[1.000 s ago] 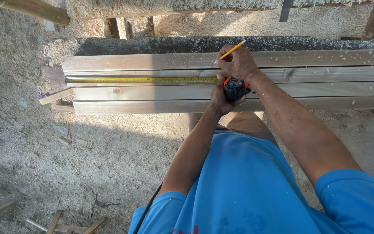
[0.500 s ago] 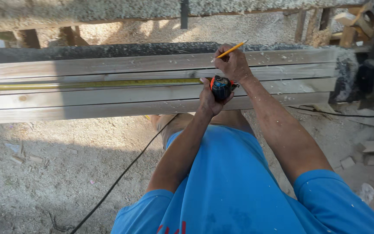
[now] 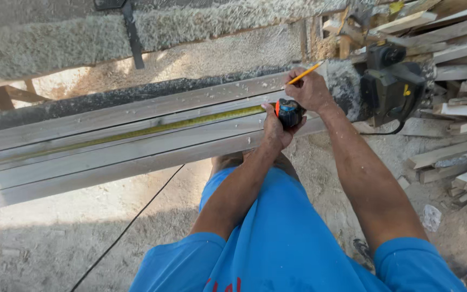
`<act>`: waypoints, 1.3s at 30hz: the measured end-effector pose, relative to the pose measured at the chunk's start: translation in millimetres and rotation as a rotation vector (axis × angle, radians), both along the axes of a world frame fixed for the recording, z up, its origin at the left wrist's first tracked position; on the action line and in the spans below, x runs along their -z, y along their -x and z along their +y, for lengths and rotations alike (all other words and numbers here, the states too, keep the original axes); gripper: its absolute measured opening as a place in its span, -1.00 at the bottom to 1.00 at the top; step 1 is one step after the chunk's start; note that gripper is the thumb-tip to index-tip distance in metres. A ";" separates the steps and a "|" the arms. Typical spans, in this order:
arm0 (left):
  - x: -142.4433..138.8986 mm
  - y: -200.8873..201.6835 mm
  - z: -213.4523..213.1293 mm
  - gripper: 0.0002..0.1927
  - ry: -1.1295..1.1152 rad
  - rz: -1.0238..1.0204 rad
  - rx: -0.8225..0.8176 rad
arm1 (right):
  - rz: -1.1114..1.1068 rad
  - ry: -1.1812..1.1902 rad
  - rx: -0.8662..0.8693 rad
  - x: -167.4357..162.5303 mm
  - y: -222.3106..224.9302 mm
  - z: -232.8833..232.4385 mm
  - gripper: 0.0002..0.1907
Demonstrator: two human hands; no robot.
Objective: The person arranges wooden planks on a workbench, then measures them with a tape measure and marks cut lines using a pencil and an L-shaped square. They reposition the planks and repeat the measuring and marking along the boards.
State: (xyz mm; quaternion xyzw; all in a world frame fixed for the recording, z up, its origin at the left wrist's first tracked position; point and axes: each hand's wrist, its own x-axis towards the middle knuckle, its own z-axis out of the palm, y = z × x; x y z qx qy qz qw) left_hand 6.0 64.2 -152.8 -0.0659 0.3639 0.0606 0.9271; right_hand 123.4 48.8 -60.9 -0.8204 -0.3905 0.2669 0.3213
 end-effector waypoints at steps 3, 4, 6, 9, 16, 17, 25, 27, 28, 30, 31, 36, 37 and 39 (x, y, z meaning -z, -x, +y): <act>0.5 -25.3 -32.8 -0.01 0.026 -0.007 -0.017 | 0.101 0.077 0.066 -1.4 -21.4 -21.3 -0.73; 1.1 -35.6 -42.1 0.00 0.024 -0.015 -0.032 | 0.101 0.106 0.039 -1.7 -26.7 -28.2 -0.73; 1.8 -56.5 -58.1 -0.04 0.013 0.035 0.012 | 0.078 0.145 -0.029 -2.3 -45.7 -35.2 -0.74; 9.0 -92.1 -77.0 -0.08 -0.027 -0.003 -0.028 | 0.111 0.153 -0.138 2.8 -72.3 -41.5 -0.71; 36.1 -143.0 -125.8 -0.31 -0.078 0.002 -0.110 | 0.190 0.258 -0.293 31.7 -102.4 -48.3 -0.78; 40.9 -144.3 -128.9 -0.34 -0.038 -0.006 -0.130 | 0.193 0.179 -0.319 37.5 -101.2 -44.9 -0.78; 54.8 -135.8 -118.2 -0.48 0.010 -0.067 -0.110 | 0.217 0.057 -0.407 56.6 -77.7 -21.3 -0.78; 55.8 -131.6 -115.0 -0.47 0.032 -0.047 -0.063 | 0.274 0.156 -0.386 59.8 -72.3 -17.6 -0.81; 56.2 -130.1 -114.2 -0.47 0.042 -0.040 -0.036 | 0.294 0.148 -0.384 61.2 -69.8 -16.8 -0.81; 56.8 -127.8 -113.9 -0.48 0.049 -0.068 -0.084 | 0.320 0.137 -0.365 63.2 -67.0 -17.0 -0.81; 57.3 -127.7 -114.0 -0.48 0.053 -0.089 -0.106 | 0.306 0.113 -0.359 64.1 -66.3 -17.2 -0.81; 59.2 -127.0 -112.9 -0.46 0.037 -0.046 -0.057 | 0.287 0.138 -0.370 65.2 -65.9 -16.6 -0.80; 59.6 -127.1 -112.8 -0.47 0.030 -0.044 -0.045 | 0.266 0.137 -0.374 65.2 -66.1 -16.4 -0.79; 60.5 -126.8 -112.8 -0.46 0.055 -0.062 -0.037 | 0.220 0.134 -0.380 64.7 -66.4 -15.8 -0.78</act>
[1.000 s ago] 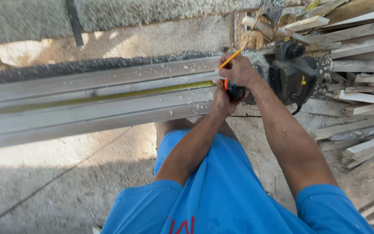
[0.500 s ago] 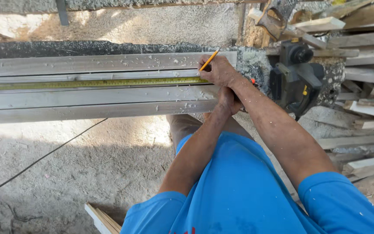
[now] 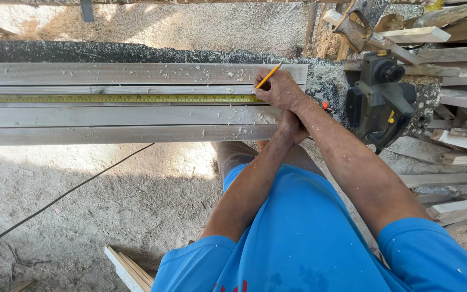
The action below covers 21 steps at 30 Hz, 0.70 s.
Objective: The person arranges wooden planks on a workbench, then measures them with a tape measure and marks cut lines using a pencil and an L-shaped square. They reposition the planks and repeat the measuring and marking along the boards.
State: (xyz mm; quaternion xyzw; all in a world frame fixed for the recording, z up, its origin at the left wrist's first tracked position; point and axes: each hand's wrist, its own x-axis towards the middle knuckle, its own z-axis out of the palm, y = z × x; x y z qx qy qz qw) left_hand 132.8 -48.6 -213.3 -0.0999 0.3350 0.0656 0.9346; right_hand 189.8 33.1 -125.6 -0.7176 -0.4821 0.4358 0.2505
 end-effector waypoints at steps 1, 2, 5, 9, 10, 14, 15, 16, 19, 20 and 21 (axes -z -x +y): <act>0.6 0.2 -0.3 -0.45 0.013 -0.007 0.003 | 0.003 0.004 0.004 -0.3 -0.1 0.0 -0.78; 1.2 0.3 -0.8 -0.46 0.006 0.001 -0.009 | 0.009 0.009 0.008 -0.6 0.1 0.0 -0.78; 3.9 0.2 -2.6 -0.47 -0.008 0.010 -0.038 | -0.003 0.002 0.005 -1.1 0.5 -0.6 -0.78; 7.2 0.6 -4.1 -0.48 0.009 0.010 -0.042 | 0.026 0.037 0.055 0.2 0.7 -1.3 -0.77; 7.7 0.9 -4.2 -0.48 0.011 0.016 -0.041 | 0.029 0.024 0.042 0.9 0.9 -1.3 -0.78; 7.6 1.9 -3.0 -0.51 0.006 0.006 -0.022 | -0.003 -0.020 -0.002 1.4 1.7 -0.9 -0.80; 7.2 2.0 -2.2 -0.52 -0.006 0.000 -0.036 | -0.025 -0.033 -0.015 1.0 1.5 -0.9 -0.79; 6.7 2.2 -1.5 -0.53 -0.019 -0.004 -0.052 | -0.005 -0.022 0.026 0.7 1.4 -1.0 -0.80; 6.4 3.3 0.9 -0.48 -0.028 0.069 0.012 | 0.069 0.001 0.135 -5.3 5.2 1.9 -0.81; 6.8 3.7 1.6 -0.49 -0.034 0.017 0.001 | 0.096 0.001 0.164 -8.0 7.4 4.1 -0.80; 7.2 4.8 1.8 -0.50 -0.042 -0.033 -0.010 | 0.124 0.001 0.193 -10.6 10.1 8.2 -0.80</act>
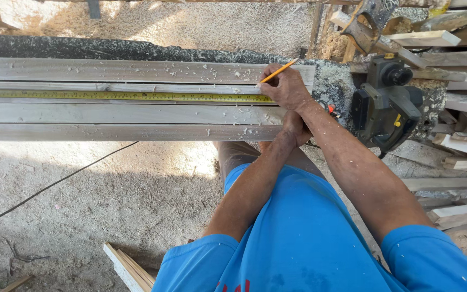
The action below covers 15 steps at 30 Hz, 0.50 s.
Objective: The person arranges wooden planks on a workbench, then measures them with a tape measure and marks cut lines using a pencil and an L-shaped square. They reposition the planks and repeat the measuring and marking along the boards.
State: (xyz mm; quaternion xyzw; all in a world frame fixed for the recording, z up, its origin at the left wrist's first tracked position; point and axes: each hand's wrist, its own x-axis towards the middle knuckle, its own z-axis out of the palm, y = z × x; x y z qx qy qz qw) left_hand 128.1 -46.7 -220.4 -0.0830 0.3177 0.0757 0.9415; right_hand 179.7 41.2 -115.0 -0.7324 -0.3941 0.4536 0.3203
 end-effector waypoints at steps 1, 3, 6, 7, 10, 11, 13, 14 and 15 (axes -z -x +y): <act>0.5 0.2 0.2 -0.50 -0.005 -0.049 -0.009 | 0.010 -0.021 -0.019 -2.0 4.5 5.1 -0.80; 2.0 1.5 0.4 -0.45 0.084 -0.104 -0.005 | 0.025 -0.055 -0.057 -4.3 16.9 17.1 -0.80; 3.4 3.4 1.6 -0.44 0.097 -0.101 0.008 | -0.033 -0.138 -0.172 -4.0 36.2 38.1 -0.79; 3.7 3.7 2.1 -0.44 0.093 -0.098 0.011 | -0.051 -0.135 -0.197 -3.4 41.3 43.3 -0.79; 3.8 5.9 4.9 -0.43 0.087 -0.105 0.006 | -0.089 -0.129 -0.250 -0.9 53.7 55.1 -0.79; 3.8 6.9 5.9 -0.43 0.091 -0.107 0.002 | -0.089 -0.125 -0.251 -0.2 56.5 57.1 -0.80; 3.9 9.4 7.7 -0.43 0.099 -0.110 -0.005 | -0.080 -0.101 -0.252 1.2 60.4 59.3 -0.81; 3.9 10.2 8.5 -0.43 0.095 -0.109 -0.008 | -0.072 -0.081 -0.251 1.9 61.5 59.9 -0.81; 4.1 11.3 9.1 -0.42 0.093 -0.113 -0.013 | -0.065 -0.063 -0.248 2.4 62.4 60.2 -0.80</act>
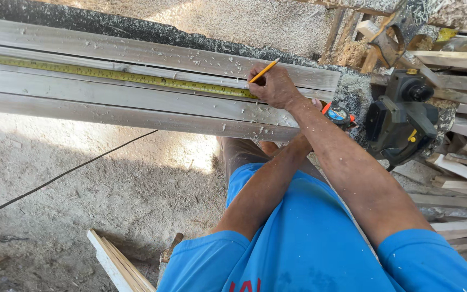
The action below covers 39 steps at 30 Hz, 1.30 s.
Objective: The person arranges wooden planks on a workbench, then measures them with a tape measure and marks cut lines using a pencil and an L-shaped square. They reposition the planks and repeat the measuring and marking along the boards.
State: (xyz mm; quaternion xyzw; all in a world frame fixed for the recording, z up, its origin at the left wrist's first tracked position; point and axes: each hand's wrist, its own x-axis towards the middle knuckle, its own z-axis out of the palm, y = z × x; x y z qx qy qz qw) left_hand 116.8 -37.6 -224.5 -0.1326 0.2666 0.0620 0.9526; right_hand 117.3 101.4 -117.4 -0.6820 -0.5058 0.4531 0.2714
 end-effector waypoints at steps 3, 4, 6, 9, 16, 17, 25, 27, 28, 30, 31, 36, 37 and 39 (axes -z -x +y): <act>0.4 1.5 0.6 -0.42 0.006 -0.001 -0.004 | 0.016 -0.012 -0.008 0.4 1.0 1.0 -0.80; 0.6 1.7 0.4 -0.42 0.006 -0.003 -0.003 | 0.022 -0.006 -0.007 0.5 1.1 1.3 -0.81; 0.9 1.9 0.1 -0.41 0.006 0.001 -0.001 | 0.035 0.003 -0.006 0.9 1.3 1.8 -0.81; 1.9 2.2 -0.5 -0.41 0.005 0.005 0.001 | 0.003 0.010 -0.032 2.1 1.6 1.8 -0.80; 6.0 0.5 -3.1 -0.39 0.005 0.008 0.015 | -0.013 0.031 -0.037 6.5 0.3 -0.4 -0.80; 6.5 0.3 -4.2 -0.39 0.011 0.007 0.018 | -0.012 0.026 -0.036 7.1 0.3 -0.7 -0.79; 6.7 -0.9 -6.8 -0.37 0.014 0.019 0.030 | -0.025 0.040 0.009 5.6 1.9 -1.4 -0.80; 5.5 -0.8 -6.6 -0.37 0.016 0.022 0.034 | -0.020 0.024 0.010 4.7 1.8 -1.4 -0.81; 4.9 -0.7 -6.6 -0.37 0.013 0.026 0.033 | -0.016 0.025 -0.007 4.5 1.7 -1.4 -0.81; 4.0 -1.1 -6.6 -0.36 0.013 0.034 0.037 | -0.014 0.030 -0.038 4.6 1.6 -1.3 -0.80; 3.7 -2.3 -6.4 -0.36 0.014 0.033 0.038 | -0.014 0.008 -0.033 5.0 1.8 -1.1 -0.79; 1.5 -5.4 -4.4 -0.35 0.005 0.055 0.046 | -0.083 -0.052 0.083 4.1 -3.9 -1.6 -0.81; 0.2 -6.1 -4.0 -0.35 -0.003 0.058 0.046 | -0.087 -0.019 0.115 3.0 -9.3 -4.0 -0.80; -3.4 -9.1 -2.6 -0.35 -0.028 0.093 0.047 | -0.094 0.042 0.182 -0.2 -30.8 -13.4 -0.77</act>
